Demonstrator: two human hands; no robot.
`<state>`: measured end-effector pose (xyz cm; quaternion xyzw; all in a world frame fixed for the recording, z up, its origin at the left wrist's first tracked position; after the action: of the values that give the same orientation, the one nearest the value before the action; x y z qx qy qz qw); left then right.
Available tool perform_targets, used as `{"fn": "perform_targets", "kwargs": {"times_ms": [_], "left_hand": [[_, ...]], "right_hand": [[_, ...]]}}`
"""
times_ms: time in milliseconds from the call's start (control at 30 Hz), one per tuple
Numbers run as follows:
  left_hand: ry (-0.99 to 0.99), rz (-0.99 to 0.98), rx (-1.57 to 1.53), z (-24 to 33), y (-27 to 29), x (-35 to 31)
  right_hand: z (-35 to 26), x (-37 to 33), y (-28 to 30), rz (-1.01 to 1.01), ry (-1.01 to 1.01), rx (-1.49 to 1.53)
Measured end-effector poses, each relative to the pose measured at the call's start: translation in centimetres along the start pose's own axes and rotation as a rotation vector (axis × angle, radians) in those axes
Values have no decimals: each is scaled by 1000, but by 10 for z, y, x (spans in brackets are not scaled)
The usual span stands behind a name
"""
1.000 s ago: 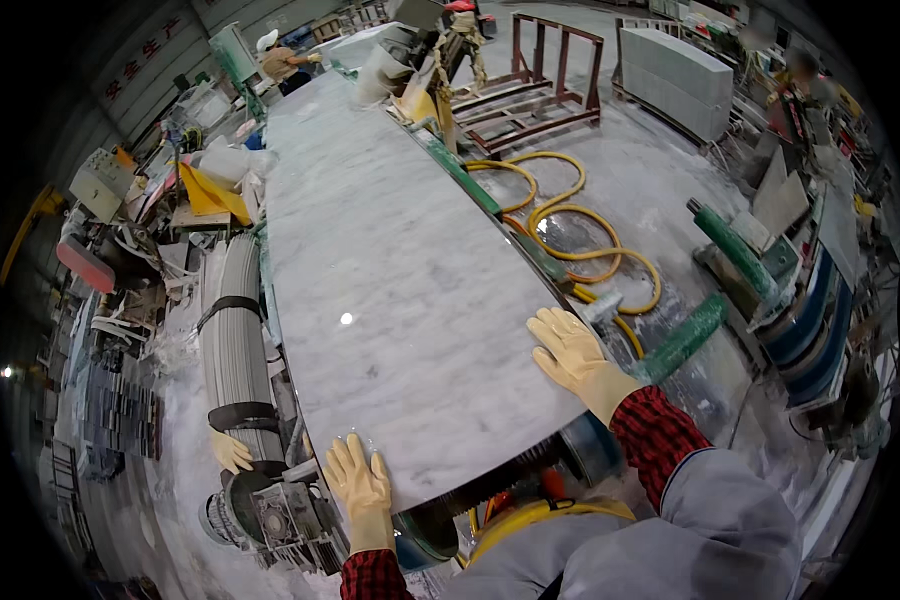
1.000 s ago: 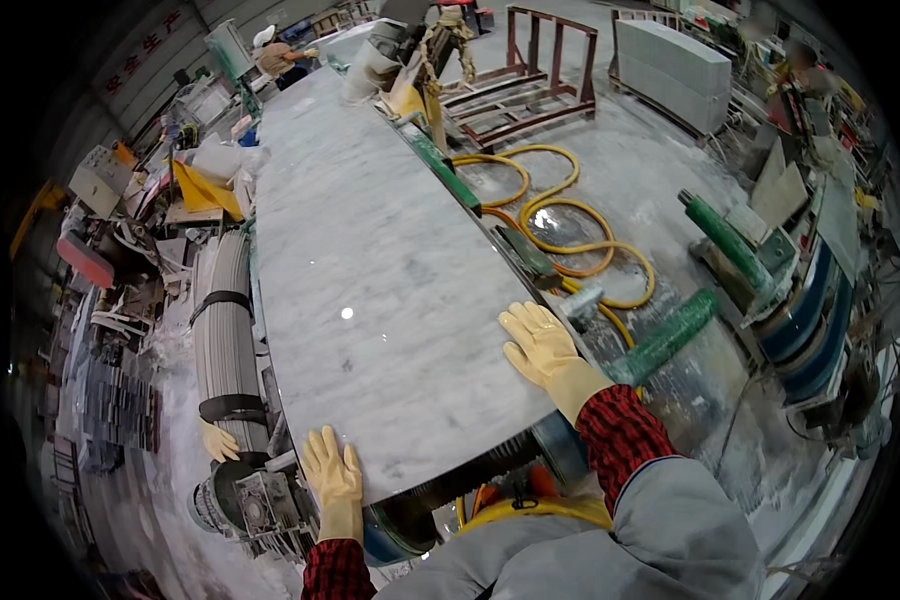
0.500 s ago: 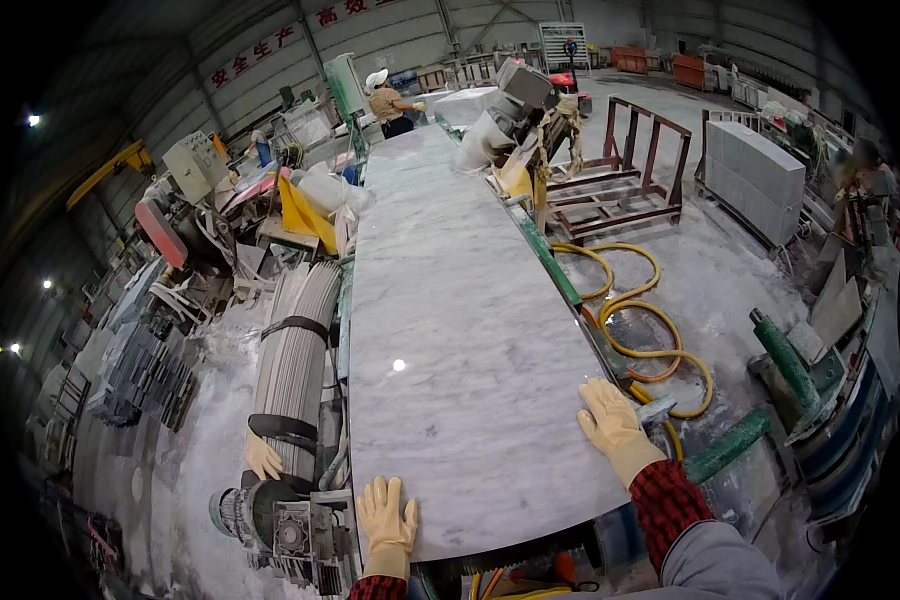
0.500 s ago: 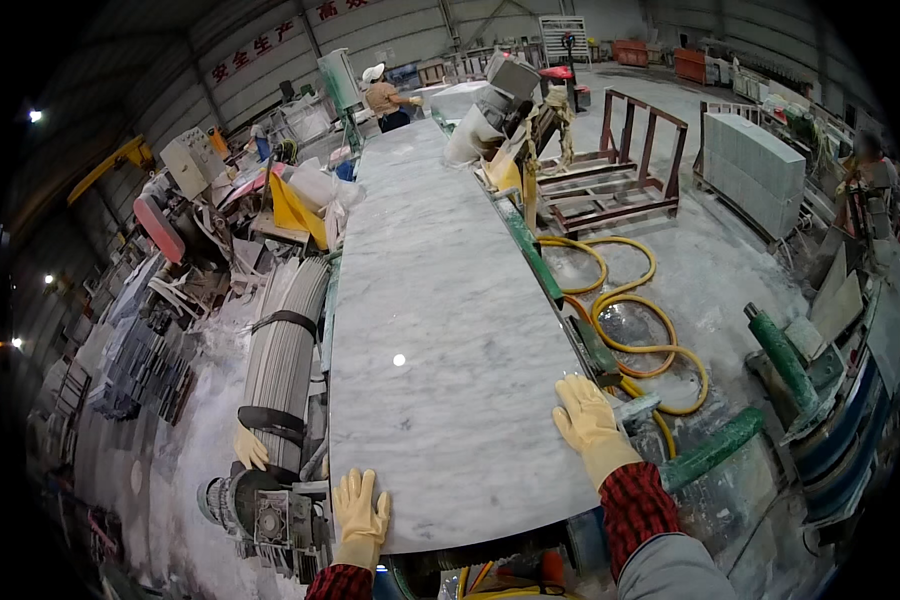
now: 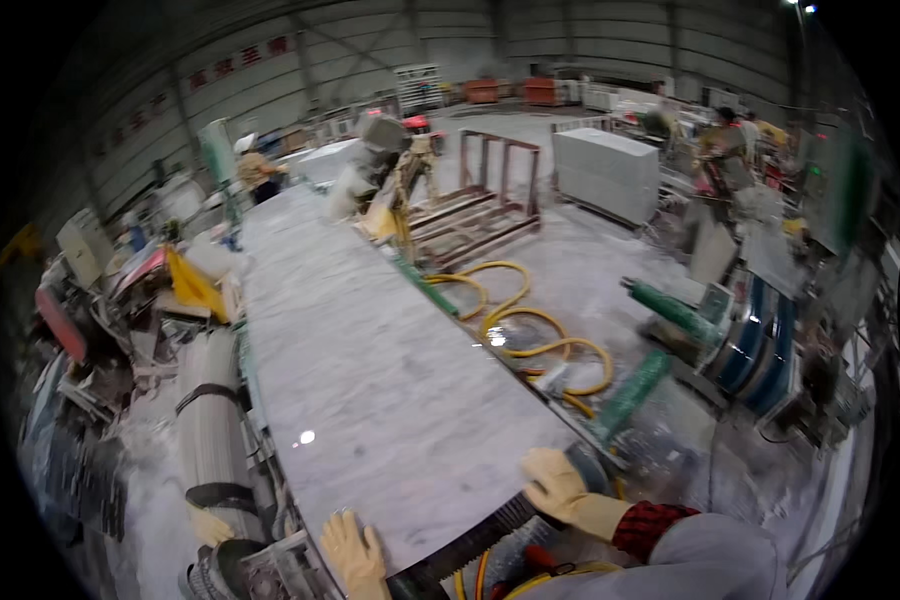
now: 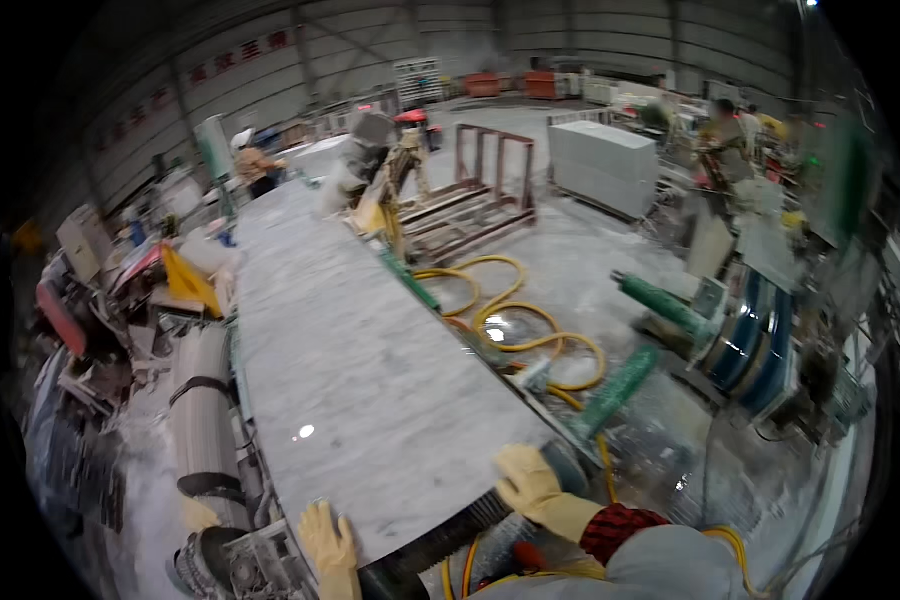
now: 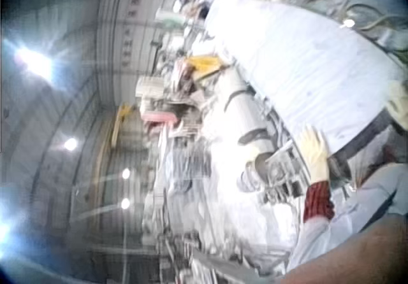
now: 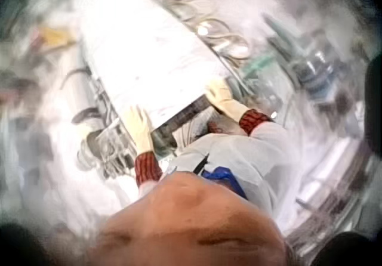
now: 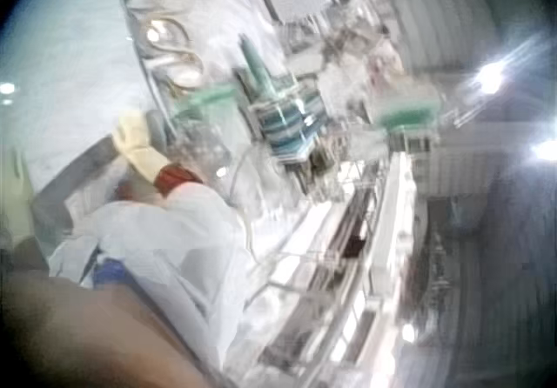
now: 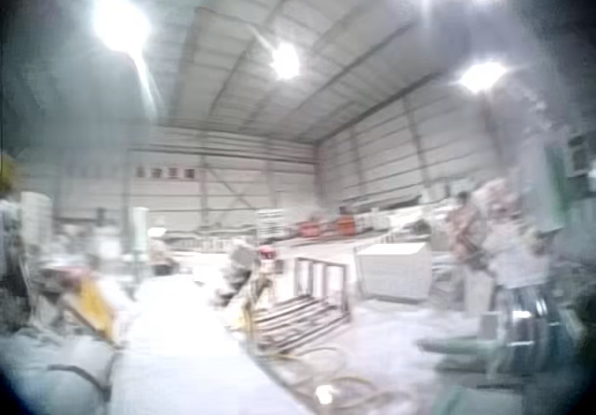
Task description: The person repeatedly feeds large rectangular stone slabs through a conveyor-fed polishing machine, guiding them with gloved hands and then stacking the finished pieces. The person handles the slabs one at a time, moving them from the machine to a nearby stack.
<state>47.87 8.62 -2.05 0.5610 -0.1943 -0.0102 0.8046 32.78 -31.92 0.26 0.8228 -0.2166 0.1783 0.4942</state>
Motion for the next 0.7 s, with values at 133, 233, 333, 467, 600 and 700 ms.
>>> {"fn": "perform_targets", "kwargs": {"times_ms": [133,233,333,467,600,700], "left_hand": [[-218,90,125,5,26,-49],[-160,-15,29,12,47,-56],[-137,-118,75,6,42,-55],[-79,-101,179,5,47,-60],[-54,-94,120,-4,46,-61],[-192,-37,124,11,38,-58]], "right_hand": [[-86,-22,14,-157,-53,335],[-81,-72,-30,-299,-376,575],[-68,-101,-107,-571,-641,765],[-71,-92,-184,-343,-1343,1498],[-65,-68,-223,-121,-1384,1320],[-20,-85,-264,-186,-1047,976]]}}
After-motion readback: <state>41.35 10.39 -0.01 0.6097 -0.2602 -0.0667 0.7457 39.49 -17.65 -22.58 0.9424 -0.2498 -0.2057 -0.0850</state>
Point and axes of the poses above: each hand's wrist, its own x-axis towards the middle knuckle, its own y-axis out of the back of the hand, z = x × y, the point moved 7 cm from there along x, towards the middle knuckle, and after that the axes turned 1 degree about z, right-handed, at the moved point
